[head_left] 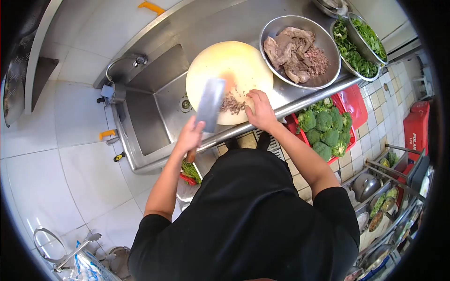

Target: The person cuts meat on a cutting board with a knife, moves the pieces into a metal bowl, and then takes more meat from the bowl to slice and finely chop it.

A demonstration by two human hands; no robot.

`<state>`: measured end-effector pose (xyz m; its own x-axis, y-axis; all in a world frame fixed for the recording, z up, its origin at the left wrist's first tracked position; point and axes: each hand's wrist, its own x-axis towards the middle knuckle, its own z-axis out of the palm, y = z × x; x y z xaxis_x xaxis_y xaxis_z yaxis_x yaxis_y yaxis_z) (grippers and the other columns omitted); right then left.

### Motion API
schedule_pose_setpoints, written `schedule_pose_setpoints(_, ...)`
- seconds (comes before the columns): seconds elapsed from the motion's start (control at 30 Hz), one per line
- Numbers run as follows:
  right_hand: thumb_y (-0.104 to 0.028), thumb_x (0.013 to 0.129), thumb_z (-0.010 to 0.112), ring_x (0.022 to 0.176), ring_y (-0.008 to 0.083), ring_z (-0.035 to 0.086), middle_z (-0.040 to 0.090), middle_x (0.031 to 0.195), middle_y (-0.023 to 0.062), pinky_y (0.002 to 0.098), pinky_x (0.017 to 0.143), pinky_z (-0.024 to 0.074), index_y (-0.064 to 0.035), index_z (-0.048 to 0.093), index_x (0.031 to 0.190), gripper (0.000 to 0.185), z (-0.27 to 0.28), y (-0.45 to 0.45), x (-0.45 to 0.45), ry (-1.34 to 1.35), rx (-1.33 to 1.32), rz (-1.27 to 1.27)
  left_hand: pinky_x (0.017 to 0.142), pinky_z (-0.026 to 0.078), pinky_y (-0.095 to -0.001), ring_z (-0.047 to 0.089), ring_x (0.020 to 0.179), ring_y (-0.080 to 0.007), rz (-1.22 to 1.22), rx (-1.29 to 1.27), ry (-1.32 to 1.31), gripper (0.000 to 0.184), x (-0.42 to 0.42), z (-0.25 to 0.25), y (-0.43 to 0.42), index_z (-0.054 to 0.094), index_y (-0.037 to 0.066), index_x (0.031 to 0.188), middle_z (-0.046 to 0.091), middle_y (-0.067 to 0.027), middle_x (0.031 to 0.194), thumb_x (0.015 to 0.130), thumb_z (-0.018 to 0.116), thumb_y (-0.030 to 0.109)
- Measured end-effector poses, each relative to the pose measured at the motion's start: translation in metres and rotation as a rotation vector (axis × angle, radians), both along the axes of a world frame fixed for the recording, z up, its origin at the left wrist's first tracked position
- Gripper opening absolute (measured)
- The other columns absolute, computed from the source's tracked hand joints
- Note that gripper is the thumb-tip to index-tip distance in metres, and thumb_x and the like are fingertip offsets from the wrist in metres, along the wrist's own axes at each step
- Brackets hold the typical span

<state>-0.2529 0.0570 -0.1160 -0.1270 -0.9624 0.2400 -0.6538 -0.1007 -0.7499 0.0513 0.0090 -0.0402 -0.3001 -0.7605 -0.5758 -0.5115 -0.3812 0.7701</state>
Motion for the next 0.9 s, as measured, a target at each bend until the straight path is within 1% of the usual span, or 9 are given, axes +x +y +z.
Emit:
schedule_pose_setpoints(0.03, -0.023, 0.096, 0.067, 0.15, 0.0478, 0.035, 0.039, 0.159, 0.0315, 0.0509, 0.126, 0.03, 0.0068, 0.046, 0.148, 0.064, -0.002, -0.002, 0.003, 0.003, 0.142, 0.029, 0.042, 0.046, -0.0383, 0.052, 0.044, -0.0217, 0.099, 0.046, 0.03, 0.024, 0.021, -0.005, -0.005, 0.05, 0.012, 0.128, 0.052, -0.007, 0.064, 0.111, 0.054, 0.029)
schedule_pose_setpoints(0.07, -0.027, 0.097, 0.065, 0.152, 0.0483, 0.031, 0.036, 0.161, 0.0324, 0.0519, 0.127, 0.0268, 0.0084, 0.042, 0.15, 0.068, -0.006, -0.006, 0.011, 0.081, 0.143, 0.003, 0.038, 0.042, -0.0335, 0.045, 0.041, -0.0148, 0.199, 0.091, 0.061, 0.021, 0.041, -0.018, -0.009, 0.049, 0.014, 0.126, 0.046, -0.0013, 0.061, 0.112, 0.053, 0.029)
schedule_pose_setpoints(0.13, -0.036, 0.101, 0.062, 0.156, 0.0492, 0.024, 0.029, 0.165, 0.0343, 0.0538, 0.129, 0.0205, 0.0115, 0.034, 0.155, 0.078, -0.018, -0.017, 0.035, 0.239, 0.145, -0.053, 0.038, 0.043, -0.0351, 0.045, 0.041, -0.0166, 0.279, 0.18, 0.074, 0.021, 0.071, -0.043, -0.011, 0.046, 0.014, 0.125, 0.046, -0.0022, 0.06, 0.112, 0.054, 0.028)
schedule_pose_setpoints(0.17, -0.045, 0.103, 0.058, 0.159, 0.0491, 0.019, 0.023, 0.168, 0.0353, 0.0551, 0.131, 0.0148, 0.0139, 0.025, 0.159, 0.088, -0.024, -0.022, 0.044, 0.16, 0.179, 0.0, 0.038, 0.043, -0.0359, 0.046, 0.04, -0.0175, 0.315, 0.225, 0.08, 0.022, 0.08, -0.057, -0.01, 0.044, 0.014, 0.125, 0.046, -0.0027, 0.06, 0.111, 0.054, 0.028)
schedule_pose_setpoints(0.3, -0.04, 0.104, 0.055, 0.157, 0.0502, 0.024, 0.029, 0.164, 0.0379, 0.0544, 0.13, 0.0176, 0.0154, 0.03, 0.156, 0.08, -0.023, -0.042, 0.078, -0.039, 0.166, 0.007, 0.037, 0.045, -0.0375, 0.046, 0.04, -0.0188, 0.327, 0.318, 0.175, 0.027, 0.032, -0.089, 0.029, 0.043, 0.014, 0.131, 0.046, -0.0043, 0.06, 0.112, 0.055, 0.029)
schedule_pose_setpoints(0.47, -0.035, 0.105, 0.057, 0.155, 0.0471, 0.031, 0.038, 0.162, 0.0336, 0.0494, 0.129, 0.0225, 0.0131, 0.042, 0.152, 0.069, -0.021, -0.045, 0.08, -0.234, 0.068, -0.121, 0.037, 0.045, -0.0355, 0.048, 0.04, -0.0168, 0.192, 0.29, 0.276, 0.025, -0.08, -0.068, 0.047, 0.044, 0.012, 0.132, 0.049, -0.005, 0.062, 0.112, 0.052, 0.023)
schedule_pose_setpoints(0.6, -0.021, 0.104, 0.063, 0.152, 0.0453, 0.038, 0.046, 0.16, 0.0279, 0.0486, 0.127, 0.0291, 0.005, 0.05, 0.149, 0.054, -0.013, -0.05, 0.047, -0.448, -0.126, -0.307, 0.038, 0.046, -0.0343, 0.05, 0.041, -0.0169, 0.119, 0.208, 0.327, 0.026, -0.123, -0.05, 0.032, 0.044, 0.011, 0.132, 0.049, -0.0046, 0.061, 0.109, 0.054, 0.016)
schedule_pose_setpoints(0.73, -0.017, 0.099, 0.067, 0.142, 0.0467, 0.046, 0.052, 0.149, 0.0271, 0.0525, 0.121, 0.035, 0.0007, 0.059, 0.136, 0.042, 0.048, -0.057, -0.027, -0.164, -0.435, -0.449, 0.04, 0.046, -0.0343, 0.052, 0.043, -0.0171, -0.164, 0.042, 0.295, 0.035, -0.189, 0.002, 0.01, 0.044, 0.009, 0.135, 0.051, -0.004, 0.062, 0.103, 0.057, 0.009)
schedule_pose_setpoints(0.9, -0.013, 0.097, 0.066, 0.12, 0.0395, 0.056, 0.059, 0.123, 0.0215, 0.0497, 0.106, 0.0436, -0.002, 0.062, 0.113, 0.019, 0.096, -0.067, -0.143, -0.069, -0.562, -0.677, 0.044, 0.048, -0.0353, 0.058, 0.046, -0.0179, -0.408, -0.22, 0.254, 0.025, -0.279, 0.053, -0.012, 0.051, 0.004, 0.125, 0.058, -0.0073, 0.066, 0.103, 0.058, 0.013)
